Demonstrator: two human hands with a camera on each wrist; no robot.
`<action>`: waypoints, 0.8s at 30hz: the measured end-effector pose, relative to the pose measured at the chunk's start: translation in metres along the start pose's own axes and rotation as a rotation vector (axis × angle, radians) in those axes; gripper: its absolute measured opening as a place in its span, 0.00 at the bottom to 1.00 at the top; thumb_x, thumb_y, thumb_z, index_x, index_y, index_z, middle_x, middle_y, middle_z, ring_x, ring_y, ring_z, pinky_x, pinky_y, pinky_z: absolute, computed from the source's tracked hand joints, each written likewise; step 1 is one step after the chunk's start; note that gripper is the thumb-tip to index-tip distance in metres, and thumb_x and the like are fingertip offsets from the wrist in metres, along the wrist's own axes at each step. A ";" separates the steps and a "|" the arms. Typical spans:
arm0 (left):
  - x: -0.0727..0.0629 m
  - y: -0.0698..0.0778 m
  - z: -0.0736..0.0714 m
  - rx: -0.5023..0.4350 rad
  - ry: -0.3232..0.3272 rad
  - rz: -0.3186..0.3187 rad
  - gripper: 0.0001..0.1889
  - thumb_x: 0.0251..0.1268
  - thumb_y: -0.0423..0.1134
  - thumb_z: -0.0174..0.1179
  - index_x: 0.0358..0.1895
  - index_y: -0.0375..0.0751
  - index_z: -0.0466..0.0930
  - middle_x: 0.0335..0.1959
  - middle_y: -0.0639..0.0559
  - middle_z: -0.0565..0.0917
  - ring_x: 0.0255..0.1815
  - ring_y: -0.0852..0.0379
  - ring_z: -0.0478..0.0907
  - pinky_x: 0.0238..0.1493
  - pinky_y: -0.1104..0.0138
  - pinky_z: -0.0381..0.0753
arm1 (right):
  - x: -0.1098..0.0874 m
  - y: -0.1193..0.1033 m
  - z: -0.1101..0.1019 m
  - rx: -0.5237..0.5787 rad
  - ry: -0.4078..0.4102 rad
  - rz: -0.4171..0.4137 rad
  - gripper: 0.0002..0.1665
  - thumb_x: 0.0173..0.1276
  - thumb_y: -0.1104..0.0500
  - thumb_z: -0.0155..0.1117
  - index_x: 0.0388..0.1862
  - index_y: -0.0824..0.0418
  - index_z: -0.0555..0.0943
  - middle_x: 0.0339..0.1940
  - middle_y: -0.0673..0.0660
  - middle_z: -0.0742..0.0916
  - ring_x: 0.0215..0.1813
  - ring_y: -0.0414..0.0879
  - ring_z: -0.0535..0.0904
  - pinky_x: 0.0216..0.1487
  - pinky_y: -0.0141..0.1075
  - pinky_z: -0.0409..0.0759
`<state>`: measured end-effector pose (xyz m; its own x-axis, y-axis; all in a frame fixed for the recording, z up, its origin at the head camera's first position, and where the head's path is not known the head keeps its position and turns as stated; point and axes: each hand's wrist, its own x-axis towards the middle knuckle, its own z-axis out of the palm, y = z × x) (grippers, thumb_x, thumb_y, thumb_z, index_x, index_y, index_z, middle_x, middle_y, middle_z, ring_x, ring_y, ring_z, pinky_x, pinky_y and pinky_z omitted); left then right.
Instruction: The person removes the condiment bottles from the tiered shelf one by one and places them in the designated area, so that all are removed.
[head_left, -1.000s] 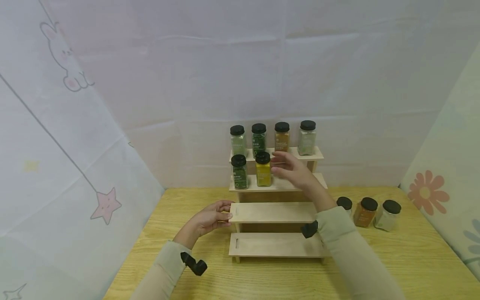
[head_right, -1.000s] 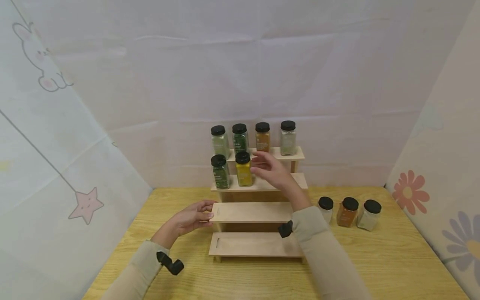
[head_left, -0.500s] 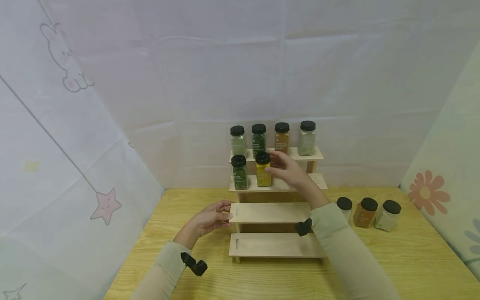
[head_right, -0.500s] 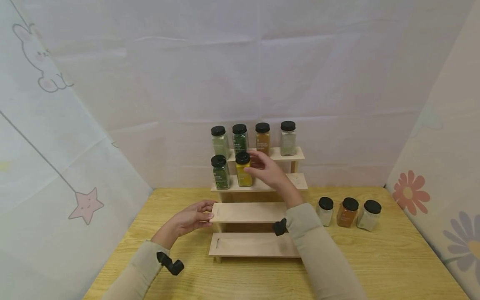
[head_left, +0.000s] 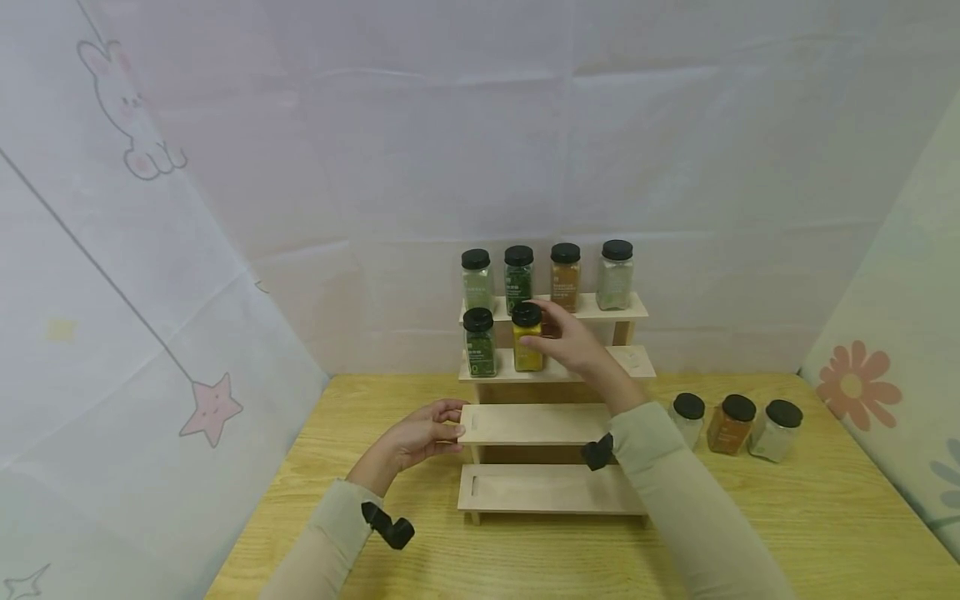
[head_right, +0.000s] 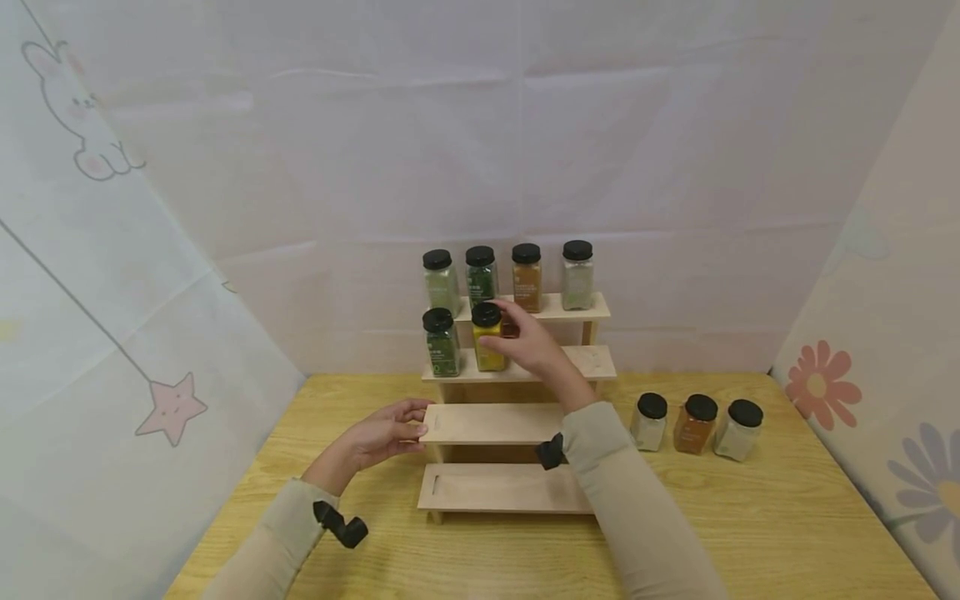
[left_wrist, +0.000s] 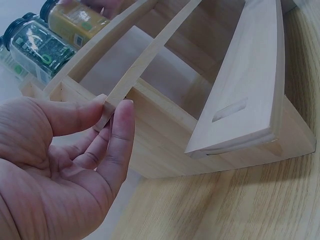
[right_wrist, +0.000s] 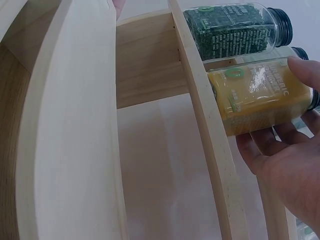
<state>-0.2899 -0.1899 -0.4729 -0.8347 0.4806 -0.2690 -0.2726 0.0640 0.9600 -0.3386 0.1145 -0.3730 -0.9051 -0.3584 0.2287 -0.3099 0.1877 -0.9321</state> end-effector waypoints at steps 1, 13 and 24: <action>0.000 0.000 0.000 0.001 0.000 0.000 0.33 0.74 0.28 0.57 0.78 0.34 0.55 0.57 0.43 0.71 0.42 0.55 0.77 0.50 0.64 0.86 | 0.000 0.000 0.001 -0.002 -0.001 0.008 0.40 0.70 0.61 0.70 0.77 0.55 0.66 0.64 0.65 0.78 0.61 0.59 0.76 0.59 0.45 0.79; -0.001 0.000 0.000 0.008 0.003 -0.002 0.33 0.74 0.29 0.58 0.78 0.34 0.56 0.57 0.43 0.70 0.42 0.55 0.76 0.51 0.63 0.86 | 0.002 -0.002 0.006 0.003 0.014 0.034 0.40 0.69 0.61 0.71 0.77 0.53 0.67 0.65 0.64 0.78 0.61 0.57 0.75 0.60 0.47 0.78; -0.002 0.002 0.001 0.021 0.013 0.006 0.32 0.73 0.29 0.59 0.76 0.34 0.57 0.57 0.42 0.71 0.44 0.55 0.78 0.53 0.60 0.85 | -0.006 -0.006 0.004 0.007 0.047 0.008 0.37 0.67 0.56 0.74 0.73 0.47 0.71 0.62 0.58 0.80 0.59 0.54 0.77 0.56 0.44 0.80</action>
<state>-0.2879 -0.1895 -0.4707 -0.8425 0.4694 -0.2643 -0.2579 0.0793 0.9629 -0.3304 0.1120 -0.3700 -0.9202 -0.3139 0.2338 -0.3006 0.1841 -0.9358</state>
